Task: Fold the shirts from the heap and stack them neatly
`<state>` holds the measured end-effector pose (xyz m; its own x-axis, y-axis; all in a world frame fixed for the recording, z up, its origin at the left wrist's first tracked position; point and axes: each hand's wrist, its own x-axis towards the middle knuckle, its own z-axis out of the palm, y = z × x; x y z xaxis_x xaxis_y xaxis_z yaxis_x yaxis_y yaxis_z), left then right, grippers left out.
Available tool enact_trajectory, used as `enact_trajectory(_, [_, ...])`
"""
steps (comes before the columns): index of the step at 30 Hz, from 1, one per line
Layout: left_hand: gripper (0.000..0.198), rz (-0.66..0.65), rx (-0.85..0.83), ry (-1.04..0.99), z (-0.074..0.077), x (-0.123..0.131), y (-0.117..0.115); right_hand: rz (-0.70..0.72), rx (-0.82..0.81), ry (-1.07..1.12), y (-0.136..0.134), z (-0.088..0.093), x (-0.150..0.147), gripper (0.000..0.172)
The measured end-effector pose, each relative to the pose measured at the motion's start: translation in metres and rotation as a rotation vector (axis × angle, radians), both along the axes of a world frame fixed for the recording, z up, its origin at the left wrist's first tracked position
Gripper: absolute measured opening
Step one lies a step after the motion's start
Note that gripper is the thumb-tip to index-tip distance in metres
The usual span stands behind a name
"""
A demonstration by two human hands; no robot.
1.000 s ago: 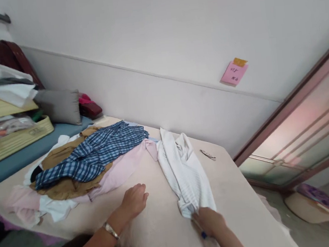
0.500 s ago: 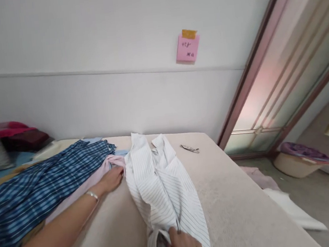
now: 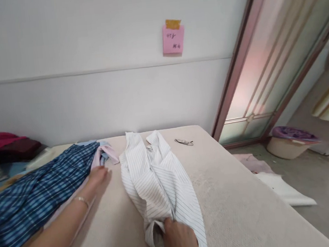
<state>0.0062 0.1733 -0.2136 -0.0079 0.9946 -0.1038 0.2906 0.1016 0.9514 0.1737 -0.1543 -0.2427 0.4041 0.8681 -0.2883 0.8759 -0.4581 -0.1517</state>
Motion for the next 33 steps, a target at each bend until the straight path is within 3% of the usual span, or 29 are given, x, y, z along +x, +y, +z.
enact_trajectory(2, [0.024,-0.096,-0.023,0.048,0.004,-0.011,-0.057,-0.003,0.039,0.004,-0.001,0.008,-0.003,0.031])
enact_trajectory(5, [0.034,-0.461,-0.02,0.121,0.008,-0.034,-0.142,-0.009,0.074,0.009,-0.004,0.02,-0.006,0.031])
enact_trajectory(7, [0.038,-0.634,0.015,0.15,0.006,-0.047,-0.19,0.005,0.078,0.002,-0.006,0.029,-0.01,0.031])
enact_trajectory(11, [0.043,-0.624,-0.041,0.097,-0.007,-0.057,-0.25,0.061,0.107,-0.036,-0.014,0.047,-0.026,0.027])
enact_trajectory(15, [0.052,-0.582,-0.068,0.027,-0.007,-0.05,-0.269,0.149,0.136,-0.075,-0.026,0.051,-0.052,0.031])
enact_trajectory(21, [0.053,-0.437,-0.316,-0.196,0.006,-0.043,-0.272,0.371,0.26,-0.061,-0.043,0.037,-0.086,0.024])
enact_trajectory(27, [0.047,-0.327,-0.292,-0.236,-0.006,-0.05,-0.263,0.571,0.266,0.029,-0.053,0.027,-0.1,0.019])
enact_trajectory(33, [0.044,-0.234,-0.494,-0.366,-0.01,-0.052,-0.258,0.674,0.213,0.067,-0.052,0.022,-0.101,0.014])
